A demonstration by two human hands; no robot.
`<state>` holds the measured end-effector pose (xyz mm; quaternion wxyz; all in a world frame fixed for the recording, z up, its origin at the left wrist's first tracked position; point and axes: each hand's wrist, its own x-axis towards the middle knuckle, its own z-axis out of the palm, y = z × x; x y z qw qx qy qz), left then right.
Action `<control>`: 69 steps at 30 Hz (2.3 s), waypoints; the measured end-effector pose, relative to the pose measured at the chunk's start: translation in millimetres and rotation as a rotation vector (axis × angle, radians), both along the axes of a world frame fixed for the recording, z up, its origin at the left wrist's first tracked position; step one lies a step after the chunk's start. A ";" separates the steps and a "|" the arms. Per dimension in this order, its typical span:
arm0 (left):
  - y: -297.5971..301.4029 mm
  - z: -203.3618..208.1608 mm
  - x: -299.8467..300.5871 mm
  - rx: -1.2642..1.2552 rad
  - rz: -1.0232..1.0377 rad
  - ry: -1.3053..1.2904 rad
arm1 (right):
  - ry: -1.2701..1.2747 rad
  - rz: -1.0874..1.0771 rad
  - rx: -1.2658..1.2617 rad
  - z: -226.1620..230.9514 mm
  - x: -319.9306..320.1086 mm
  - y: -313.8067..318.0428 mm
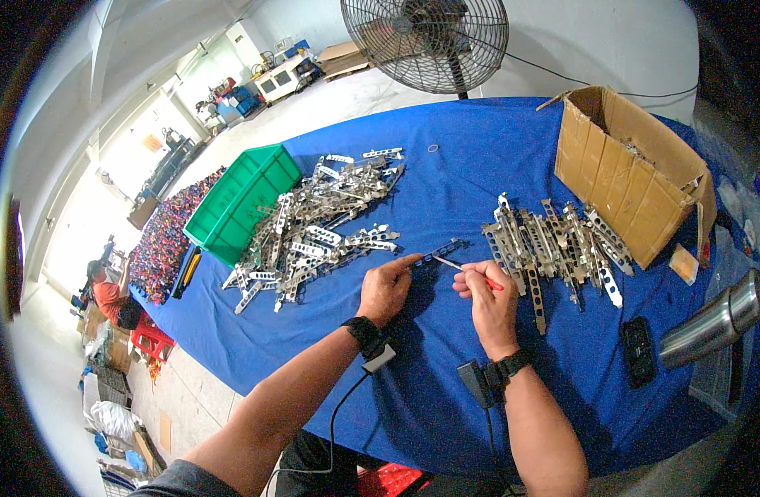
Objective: Assembling and inspecting small metal bracket components using a screwdriver at a factory workstation.
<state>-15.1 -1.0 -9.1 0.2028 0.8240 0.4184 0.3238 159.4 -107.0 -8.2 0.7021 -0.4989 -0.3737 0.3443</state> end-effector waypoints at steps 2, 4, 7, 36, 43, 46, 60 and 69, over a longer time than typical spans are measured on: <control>-0.7 2.0 0.3 -0.019 0.008 0.023 | 0.013 0.000 0.013 2.8 -0.9 -1.0; -0.7 1.8 0.0 -0.017 0.005 0.013 | 0.026 -0.001 0.025 4.2 -2.9 -0.6; 0.1 -0.1 -0.4 0.006 -0.002 -0.005 | 0.019 -0.036 0.012 4.1 -3.8 0.8; 1.3 -0.5 -1.1 0.003 0.000 0.015 | 0.046 0.001 -0.007 4.2 -1.3 -0.7; -0.5 1.4 -0.6 -0.016 0.007 0.003 | 0.016 -0.034 -0.005 3.1 -2.6 0.6; -0.5 0.8 -0.2 -0.025 0.009 -0.002 | 0.002 0.014 0.012 2.3 -2.0 0.0; -0.9 2.6 0.4 -0.049 0.022 0.025 | 0.054 0.001 -0.003 4.1 -2.5 -0.1; -0.3 -0.1 -0.2 -0.027 0.015 0.009 | 0.061 -0.038 0.036 6.8 -4.2 0.7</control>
